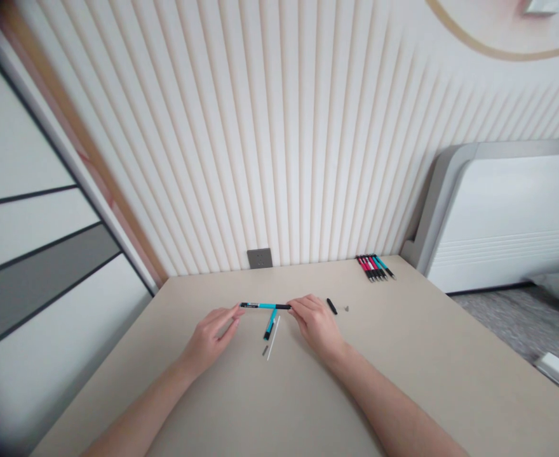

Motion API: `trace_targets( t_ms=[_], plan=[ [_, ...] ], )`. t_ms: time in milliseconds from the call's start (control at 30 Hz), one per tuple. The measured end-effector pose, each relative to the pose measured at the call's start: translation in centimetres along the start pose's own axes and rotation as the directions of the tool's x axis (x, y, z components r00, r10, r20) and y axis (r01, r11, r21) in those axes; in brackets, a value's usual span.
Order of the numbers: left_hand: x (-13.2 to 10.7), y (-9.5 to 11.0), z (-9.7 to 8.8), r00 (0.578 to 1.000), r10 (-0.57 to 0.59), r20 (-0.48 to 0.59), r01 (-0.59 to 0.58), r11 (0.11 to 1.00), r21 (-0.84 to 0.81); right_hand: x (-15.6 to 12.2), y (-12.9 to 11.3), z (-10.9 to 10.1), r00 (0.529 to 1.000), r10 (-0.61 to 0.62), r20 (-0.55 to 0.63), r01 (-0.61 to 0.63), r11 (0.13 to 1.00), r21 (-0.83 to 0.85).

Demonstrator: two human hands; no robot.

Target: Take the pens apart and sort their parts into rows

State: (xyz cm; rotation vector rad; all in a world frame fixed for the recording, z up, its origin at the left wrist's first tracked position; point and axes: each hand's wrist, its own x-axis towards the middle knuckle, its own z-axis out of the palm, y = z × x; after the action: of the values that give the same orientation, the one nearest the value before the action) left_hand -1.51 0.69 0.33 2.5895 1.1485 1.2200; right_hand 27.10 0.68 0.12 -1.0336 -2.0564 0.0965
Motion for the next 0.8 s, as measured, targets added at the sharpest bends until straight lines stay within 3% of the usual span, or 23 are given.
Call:
trace_targets(
  t_ms=[300,433,633,800],
  plan=[
    [-0.19,-0.04,0.11,0.999,0.014,0.037,-0.015,1.000,0.026,0.00,0.16,-0.25,1.000,-0.004,0.003,0.004,1.000,-0.019],
    [0.04,0.13,-0.22,0.999,-0.035,-0.029,0.035,0.999,0.003,0.14,-0.18,-0.35,1.000,-0.007,0.028,0.008,0.999,-0.050],
    [0.15,0.11,-0.25,0.956,-0.269,-0.113,0.247,0.952,-0.180,0.27,-0.79,-0.45,0.996,-0.053,0.073,0.058,0.996,-0.068],
    [0.47,0.74,0.56,0.848,-0.530,-0.006,0.454,0.733,-0.506,0.29,-0.78,-0.31,0.993,-0.083,0.089,0.089,0.993,-0.071]
  ],
)
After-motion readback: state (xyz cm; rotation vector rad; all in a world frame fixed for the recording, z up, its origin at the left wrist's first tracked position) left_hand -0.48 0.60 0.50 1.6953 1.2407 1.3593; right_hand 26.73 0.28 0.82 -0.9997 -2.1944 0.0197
